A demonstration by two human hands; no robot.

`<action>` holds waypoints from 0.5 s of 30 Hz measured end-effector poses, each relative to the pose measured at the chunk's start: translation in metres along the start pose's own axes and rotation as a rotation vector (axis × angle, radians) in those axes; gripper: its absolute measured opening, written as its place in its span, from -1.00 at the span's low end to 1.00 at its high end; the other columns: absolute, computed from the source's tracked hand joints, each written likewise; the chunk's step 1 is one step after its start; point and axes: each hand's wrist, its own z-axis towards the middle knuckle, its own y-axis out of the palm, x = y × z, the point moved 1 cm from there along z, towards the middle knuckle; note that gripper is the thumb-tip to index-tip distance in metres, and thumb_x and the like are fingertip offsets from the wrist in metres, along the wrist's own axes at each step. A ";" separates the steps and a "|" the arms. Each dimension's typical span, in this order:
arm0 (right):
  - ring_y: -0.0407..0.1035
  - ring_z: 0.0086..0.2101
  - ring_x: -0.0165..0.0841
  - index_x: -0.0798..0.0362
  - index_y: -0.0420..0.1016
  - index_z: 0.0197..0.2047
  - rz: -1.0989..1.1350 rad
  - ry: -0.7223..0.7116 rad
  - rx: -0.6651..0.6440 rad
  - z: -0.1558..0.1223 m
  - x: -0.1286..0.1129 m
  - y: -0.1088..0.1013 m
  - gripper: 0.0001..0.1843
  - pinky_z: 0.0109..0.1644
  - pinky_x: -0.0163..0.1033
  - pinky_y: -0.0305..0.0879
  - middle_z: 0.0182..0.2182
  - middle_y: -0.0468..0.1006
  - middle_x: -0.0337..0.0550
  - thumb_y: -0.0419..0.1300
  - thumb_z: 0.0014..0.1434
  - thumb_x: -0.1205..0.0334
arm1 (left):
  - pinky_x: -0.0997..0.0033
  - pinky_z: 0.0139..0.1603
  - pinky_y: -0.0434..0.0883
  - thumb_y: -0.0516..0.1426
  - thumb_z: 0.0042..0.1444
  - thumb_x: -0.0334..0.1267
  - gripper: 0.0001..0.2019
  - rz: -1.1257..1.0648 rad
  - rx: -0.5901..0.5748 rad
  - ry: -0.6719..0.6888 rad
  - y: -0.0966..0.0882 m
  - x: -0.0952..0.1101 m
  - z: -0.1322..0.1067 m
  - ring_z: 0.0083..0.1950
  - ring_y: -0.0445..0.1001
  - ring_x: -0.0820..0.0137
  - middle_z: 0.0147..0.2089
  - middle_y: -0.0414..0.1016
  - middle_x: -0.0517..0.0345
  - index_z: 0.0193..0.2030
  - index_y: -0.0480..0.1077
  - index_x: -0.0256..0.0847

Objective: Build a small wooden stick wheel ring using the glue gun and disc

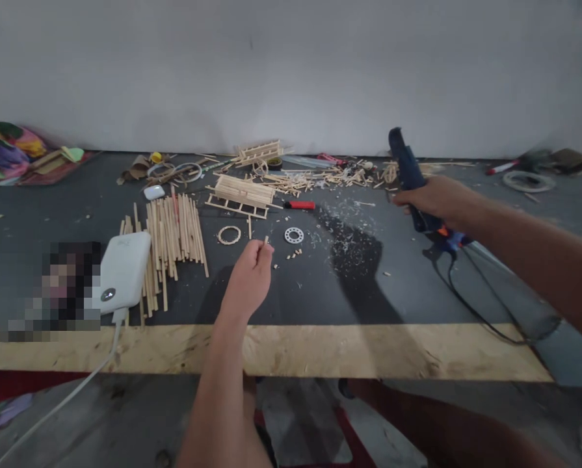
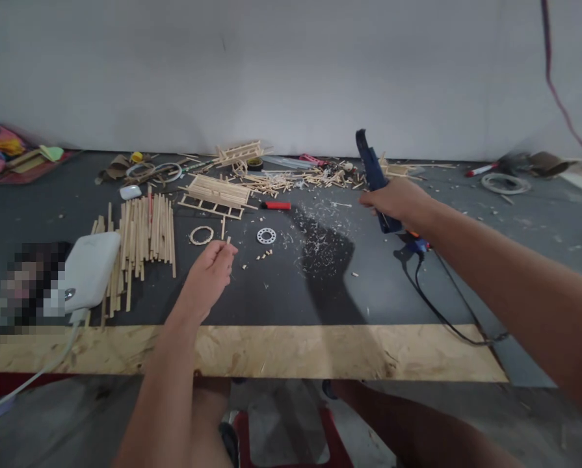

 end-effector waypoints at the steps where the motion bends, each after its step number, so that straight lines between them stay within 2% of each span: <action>1: 0.22 -0.58 -0.46 0.24 0.45 -0.38 -0.013 0.014 -0.019 -0.006 0.002 0.000 -0.70 -0.50 -0.25 0.09 -0.53 0.44 -0.04 0.18 0.09 0.11 | 0.46 -0.47 0.16 -0.07 0.25 -0.08 -0.75 -0.049 -0.007 0.013 0.002 0.001 -0.001 -0.49 0.22 0.47 -0.46 0.27 0.22 -0.27 0.31 -0.17; 6: 0.25 -0.60 -0.35 0.08 0.40 -0.44 -0.101 -0.021 -0.117 -0.062 -0.002 0.006 -0.70 -0.51 -0.22 0.07 -0.63 0.40 -0.14 0.17 0.04 -0.01 | 0.48 -0.49 0.14 -0.05 0.27 -0.07 -0.75 -0.299 -0.094 0.080 0.012 0.011 -0.012 -0.48 0.17 0.49 -0.43 0.24 0.21 -0.22 0.32 -0.17; 11: 0.37 -0.51 -0.27 -0.05 0.40 -0.26 -0.134 -0.246 -0.241 -0.128 -0.011 0.017 -0.73 -0.47 -0.23 0.14 -0.51 0.50 -0.17 0.11 0.09 -0.04 | 0.44 -0.50 0.08 -0.07 0.28 -0.06 -0.75 -0.468 -0.220 0.071 0.024 0.024 -0.031 -0.51 0.04 0.49 -0.50 0.05 0.29 -0.20 0.30 -0.16; 15: 0.41 -0.34 -0.20 -0.03 0.41 -0.19 -0.142 -0.388 -0.248 -0.156 -0.015 0.024 -0.72 -0.34 -0.20 0.20 -0.32 0.56 -0.10 0.12 0.08 0.00 | 0.43 -0.47 0.10 -0.07 0.28 -0.05 -0.73 -0.503 -0.277 0.043 0.033 0.031 -0.043 -0.50 0.06 0.48 -0.49 0.07 0.28 -0.18 0.33 -0.16</action>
